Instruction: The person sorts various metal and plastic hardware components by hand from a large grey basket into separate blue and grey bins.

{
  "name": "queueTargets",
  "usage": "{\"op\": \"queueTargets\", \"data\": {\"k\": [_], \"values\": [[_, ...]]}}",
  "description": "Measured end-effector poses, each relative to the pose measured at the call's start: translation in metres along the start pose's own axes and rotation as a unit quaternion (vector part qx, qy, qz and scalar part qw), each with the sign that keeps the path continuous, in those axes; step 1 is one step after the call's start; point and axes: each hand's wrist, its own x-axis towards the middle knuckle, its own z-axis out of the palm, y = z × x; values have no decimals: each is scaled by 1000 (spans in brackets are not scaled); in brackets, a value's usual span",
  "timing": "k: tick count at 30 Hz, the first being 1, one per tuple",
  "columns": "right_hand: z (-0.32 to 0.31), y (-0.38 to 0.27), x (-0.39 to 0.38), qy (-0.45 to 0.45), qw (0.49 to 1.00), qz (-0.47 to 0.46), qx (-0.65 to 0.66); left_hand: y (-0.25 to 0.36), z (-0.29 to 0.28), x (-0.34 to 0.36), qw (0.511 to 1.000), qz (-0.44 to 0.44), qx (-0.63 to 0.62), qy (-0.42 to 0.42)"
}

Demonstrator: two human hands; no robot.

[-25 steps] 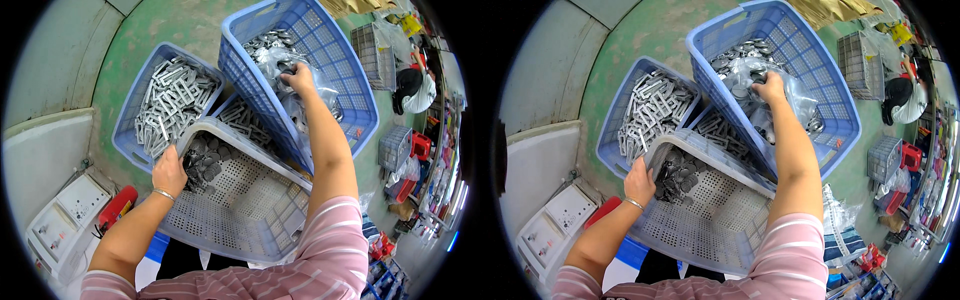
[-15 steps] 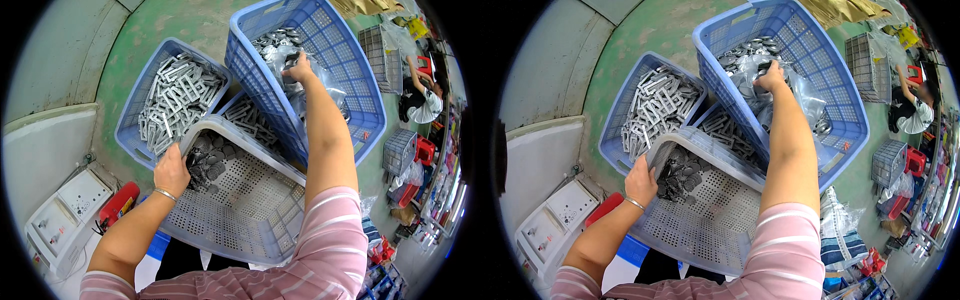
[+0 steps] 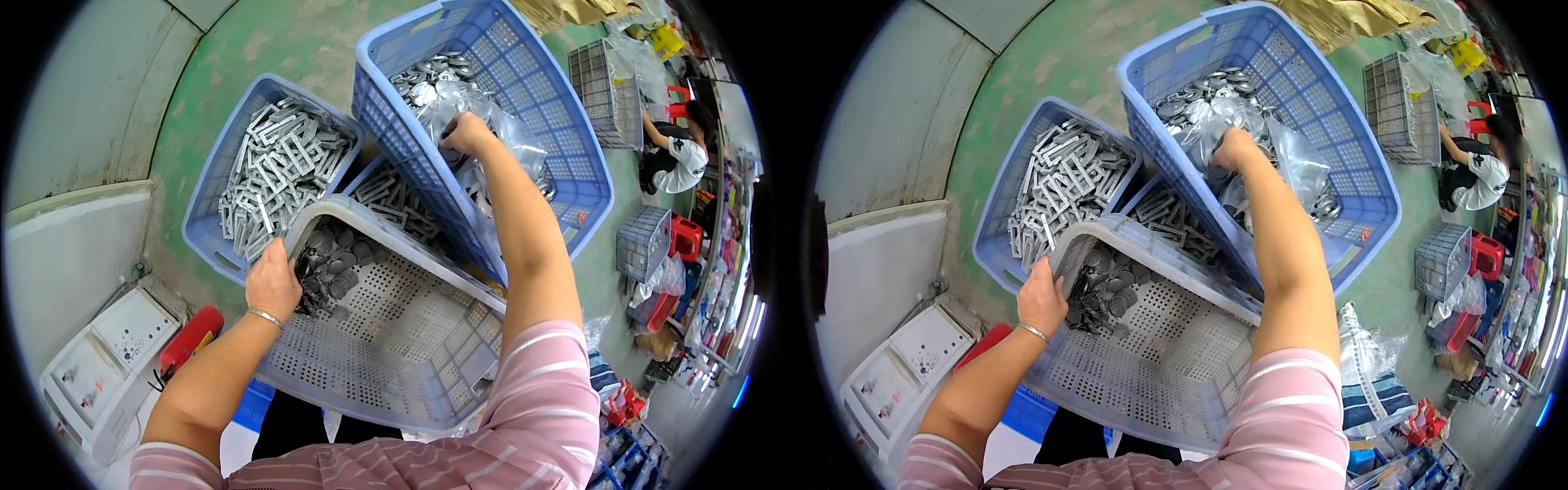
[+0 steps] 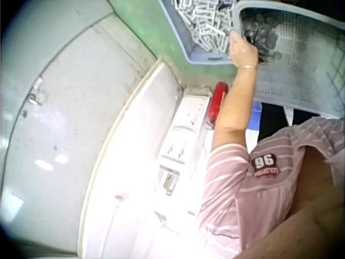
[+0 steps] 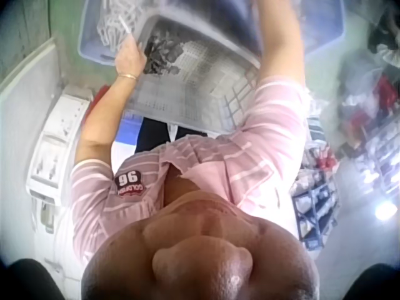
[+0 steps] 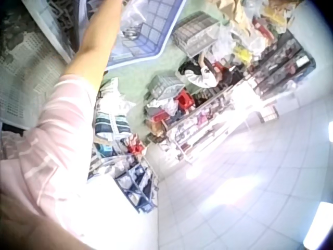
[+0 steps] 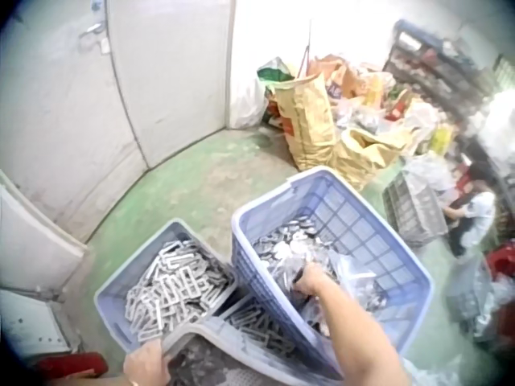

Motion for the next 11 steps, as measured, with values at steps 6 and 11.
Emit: {"op": "queueTargets", "data": {"k": [6,11], "values": [[-3,8,-21,9,995,-24,96,1,0,0,1000,-22,10,-17],[-22,39,-18,-31,859,62,507,-4,6,-1,1000,17,17,7]]}}
